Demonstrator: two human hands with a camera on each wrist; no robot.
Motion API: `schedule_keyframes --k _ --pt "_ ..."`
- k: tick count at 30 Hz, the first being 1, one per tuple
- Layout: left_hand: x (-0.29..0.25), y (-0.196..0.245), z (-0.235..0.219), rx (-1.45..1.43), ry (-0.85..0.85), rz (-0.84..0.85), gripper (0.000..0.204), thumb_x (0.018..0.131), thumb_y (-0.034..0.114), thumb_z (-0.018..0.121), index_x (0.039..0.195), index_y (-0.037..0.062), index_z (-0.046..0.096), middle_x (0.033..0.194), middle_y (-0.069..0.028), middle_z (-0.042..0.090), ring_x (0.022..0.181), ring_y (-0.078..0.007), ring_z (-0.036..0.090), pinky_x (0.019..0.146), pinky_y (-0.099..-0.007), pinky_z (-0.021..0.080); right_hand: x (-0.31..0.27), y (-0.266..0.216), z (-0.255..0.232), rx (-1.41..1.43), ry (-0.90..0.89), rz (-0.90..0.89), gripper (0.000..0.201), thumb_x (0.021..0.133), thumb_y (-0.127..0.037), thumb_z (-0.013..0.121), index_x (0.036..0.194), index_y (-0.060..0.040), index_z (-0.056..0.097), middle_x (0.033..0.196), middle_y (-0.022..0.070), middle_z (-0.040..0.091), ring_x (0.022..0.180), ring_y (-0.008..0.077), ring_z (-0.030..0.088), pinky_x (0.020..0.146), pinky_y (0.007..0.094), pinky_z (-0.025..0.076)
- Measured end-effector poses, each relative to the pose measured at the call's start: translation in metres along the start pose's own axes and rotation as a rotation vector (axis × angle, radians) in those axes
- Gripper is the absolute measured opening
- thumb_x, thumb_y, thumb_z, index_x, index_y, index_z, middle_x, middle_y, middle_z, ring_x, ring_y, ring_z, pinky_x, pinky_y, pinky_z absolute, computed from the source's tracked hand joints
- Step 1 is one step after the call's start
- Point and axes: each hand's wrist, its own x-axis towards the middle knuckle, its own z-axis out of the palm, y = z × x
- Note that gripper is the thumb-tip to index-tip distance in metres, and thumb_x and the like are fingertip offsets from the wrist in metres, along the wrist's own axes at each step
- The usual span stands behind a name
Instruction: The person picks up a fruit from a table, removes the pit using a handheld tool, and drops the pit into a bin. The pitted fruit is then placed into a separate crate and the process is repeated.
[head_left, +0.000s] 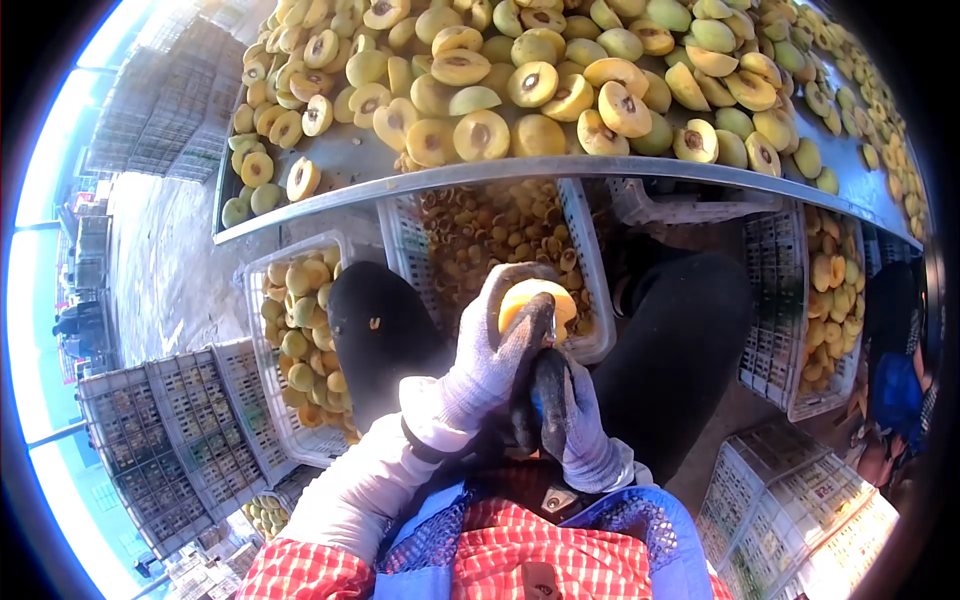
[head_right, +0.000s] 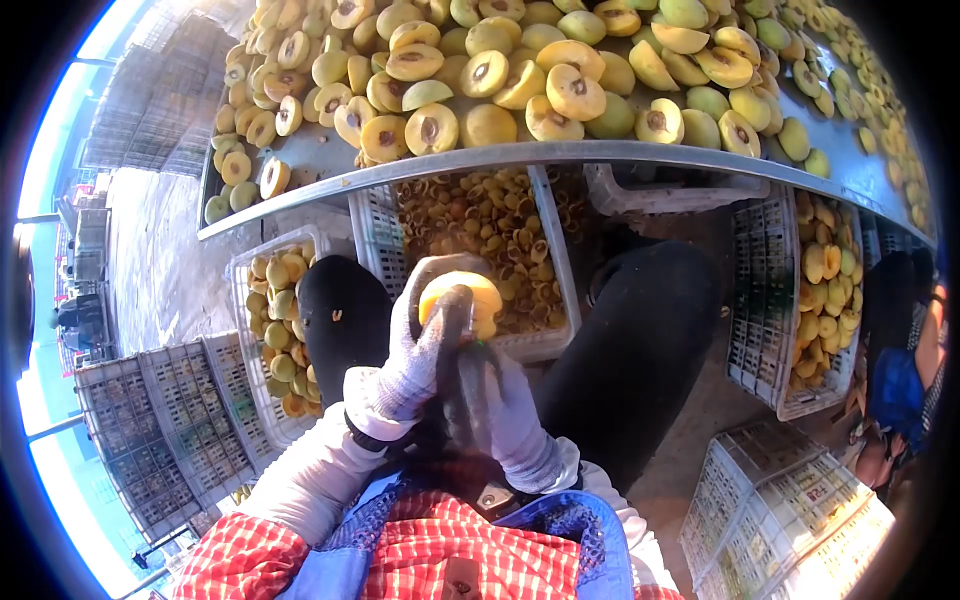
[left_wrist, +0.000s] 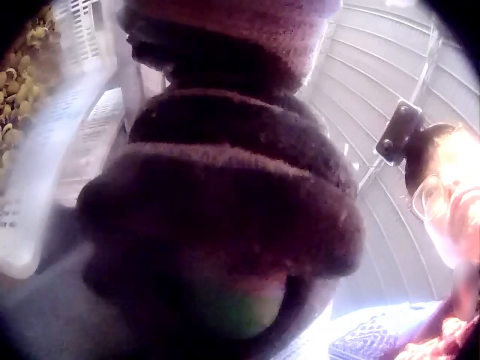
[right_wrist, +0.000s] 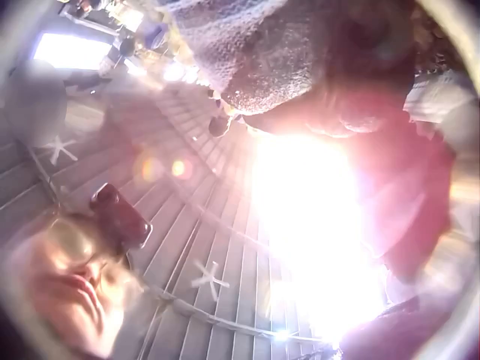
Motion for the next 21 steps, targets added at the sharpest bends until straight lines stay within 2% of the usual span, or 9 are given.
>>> schedule_keyframes --k 5,8,11,13,14,16,18,19,21 --pt "0.005 0.006 -0.014 -0.022 -0.24 -0.127 0.036 0.089 0.024 0.059 0.114 0.0001 0.051 0.098 -0.0102 0.062 0.087 -0.0133 0.059 0.079 -0.0268 0.048 -0.006 0.02 -0.001 0.26 0.01 0.168 0.036 0.099 -0.033 0.04 0.116 -0.0035 0.05 0.096 0.0082 0.059 0.073 0.0163 0.059 0.063 0.0277 0.049" --pt "0.008 0.016 -0.01 -0.18 -0.191 -0.199 0.037 0.087 0.023 0.062 0.114 -0.0001 0.052 0.098 -0.0105 0.063 0.087 -0.0149 0.06 0.08 -0.0289 0.048 0.007 0.004 -0.018 0.592 -0.181 0.366 0.04 0.097 -0.04 0.04 0.108 -0.0046 0.053 0.083 0.0075 0.059 0.057 0.0177 0.057 0.049 0.0275 0.047" --pt "0.012 0.009 -0.016 0.244 -0.185 0.182 0.038 0.083 0.019 0.065 0.113 0.0 0.053 0.098 -0.012 0.064 0.082 -0.0192 0.064 0.077 -0.0292 0.049 0.018 -0.016 -0.025 1.445 -0.408 0.563 0.035 0.096 -0.038 0.043 0.102 -0.0055 0.054 0.076 0.0071 0.055 0.056 0.0177 0.054 0.048 0.0266 0.045" --pt "0.017 0.001 -0.018 0.416 -0.178 0.44 0.043 0.076 0.019 0.071 0.112 0.0007 0.054 0.093 -0.0139 0.063 0.077 -0.0287 0.065 0.068 -0.0319 0.051 0.017 -0.023 -0.026 2.02 -0.547 0.689 0.032 0.095 -0.037 0.046 0.098 -0.006 0.055 0.07 0.0068 0.052 0.056 0.0177 0.052 0.047 0.0261 0.044" --pt "0.019 -0.004 -0.021 0.507 -0.189 0.574 0.045 0.075 0.02 0.072 0.111 0.0012 0.054 0.091 -0.0143 0.062 0.075 -0.0313 0.065 0.065 -0.0331 0.052 0.015 -0.023 -0.025 2.012 -0.593 0.704 0.036 0.094 -0.042 0.043 0.093 -0.0078 0.054 0.065 0.0045 0.047 0.05 0.0161 0.046 0.043 0.0257 0.039" --pt "0.019 -0.002 -0.027 0.611 -0.26 0.552 0.047 0.071 0.014 0.073 0.112 -0.0006 0.054 0.09 -0.0162 0.063 0.076 -0.0305 0.065 0.069 -0.0318 0.052 0.016 -0.026 -0.024 1.995 -0.691 0.724 0.046 0.094 -0.054 0.037 0.084 -0.0113 0.052 0.055 -0.0001 0.038 0.039 0.0131 0.035 0.036 0.0249 0.03" --pt "0.017 -0.004 -0.027 0.627 -0.276 0.545 0.048 0.071 0.014 0.073 0.113 -0.0003 0.054 0.091 -0.0163 0.063 0.076 -0.0309 0.065 0.069 -0.0318 0.052 0.014 -0.027 -0.024 1.888 -0.576 0.808 0.047 0.093 -0.055 0.038 0.081 -0.011 0.051 0.053 -0.0008 0.036 0.038 0.0117 0.033 0.034 0.0256 0.028" --pt "0.015 -0.008 -0.027 0.636 -0.273 0.516 0.045 0.074 0.016 0.07 0.112 -0.0009 0.053 0.092 -0.014 0.063 0.076 -0.0256 0.065 0.07 -0.0309 0.052 0.013 -0.023 -0.024 1.831 -0.573 0.806 0.048 0.093 -0.055 0.038 0.081 -0.011 0.051 0.054 -0.001 0.036 0.038 0.0113 0.033 0.034 0.0253 0.028" --pt "0.008 -0.02 -0.025 0.415 -0.229 0.292 0.041 0.076 0.019 0.069 0.109 0.0008 0.054 0.092 -0.0136 0.063 0.077 -0.0272 0.065 0.07 -0.0318 0.051 0.012 -0.023 -0.025 1.663 -0.522 0.829 0.047 0.093 -0.056 0.039 0.08 -0.0113 0.05 0.054 -0.0017 0.037 0.039 0.0107 0.034 0.036 0.0244 0.028"
